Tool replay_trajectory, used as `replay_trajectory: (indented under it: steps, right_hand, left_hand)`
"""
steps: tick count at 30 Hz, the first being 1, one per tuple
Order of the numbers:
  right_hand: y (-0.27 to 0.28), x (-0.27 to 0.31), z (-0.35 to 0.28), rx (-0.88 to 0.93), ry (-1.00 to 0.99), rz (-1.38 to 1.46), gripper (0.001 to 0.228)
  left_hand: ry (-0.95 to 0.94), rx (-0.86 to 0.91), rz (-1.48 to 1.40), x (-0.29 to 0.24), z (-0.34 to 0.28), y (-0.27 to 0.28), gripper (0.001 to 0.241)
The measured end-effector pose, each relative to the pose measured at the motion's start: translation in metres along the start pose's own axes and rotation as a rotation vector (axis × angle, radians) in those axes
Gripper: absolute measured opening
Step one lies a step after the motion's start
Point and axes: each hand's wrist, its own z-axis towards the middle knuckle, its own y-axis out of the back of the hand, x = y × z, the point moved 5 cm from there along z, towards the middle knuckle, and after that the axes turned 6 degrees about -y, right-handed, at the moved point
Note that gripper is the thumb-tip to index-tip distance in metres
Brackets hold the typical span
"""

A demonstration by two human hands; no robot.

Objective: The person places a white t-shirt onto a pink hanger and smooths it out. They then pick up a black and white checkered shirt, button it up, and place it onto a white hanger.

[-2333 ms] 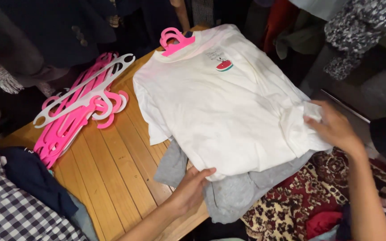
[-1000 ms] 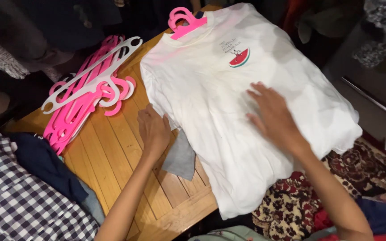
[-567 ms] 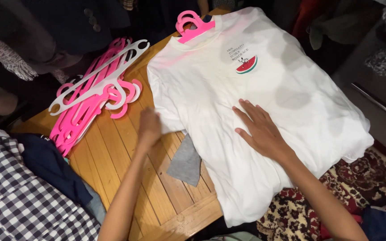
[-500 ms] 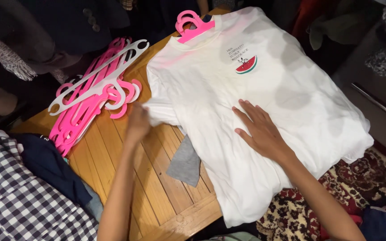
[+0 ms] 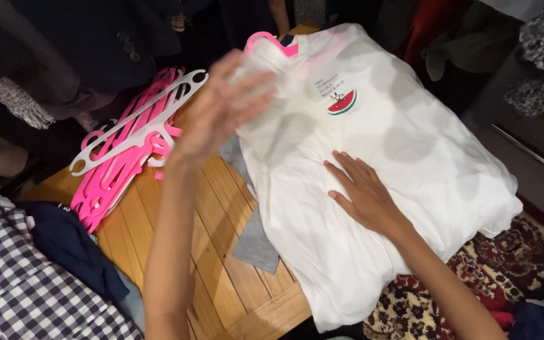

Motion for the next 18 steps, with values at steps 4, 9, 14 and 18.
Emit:
replay_trajectory:
  steps: [4, 9, 14, 18]
  right_hand:
    - [-0.004, -0.006, 0.000, 0.119, -0.113, -0.076, 0.057]
    - [0.002, -0.008, 0.002, 0.022, -0.106, -0.019, 0.057]
    - [0.016, -0.005, 0.000, -0.155, -0.107, -0.020, 0.059]
    - [0.009, -0.003, 0.001, -0.102, -0.088, -0.087, 0.065]
  left_hand:
    - [0.131, 0.240, 0.504, 0.040, -0.017, -0.035, 0.045]
    - [0.204, 0.238, 1.000, 0.077, -0.030, -0.030, 0.050]
    - [0.109, 0.102, 1.250, 0.085, -0.036, -0.050, 0.066]
    - [0.199, 0.162, 1.479, 0.134, -0.053, -0.043, 0.072]
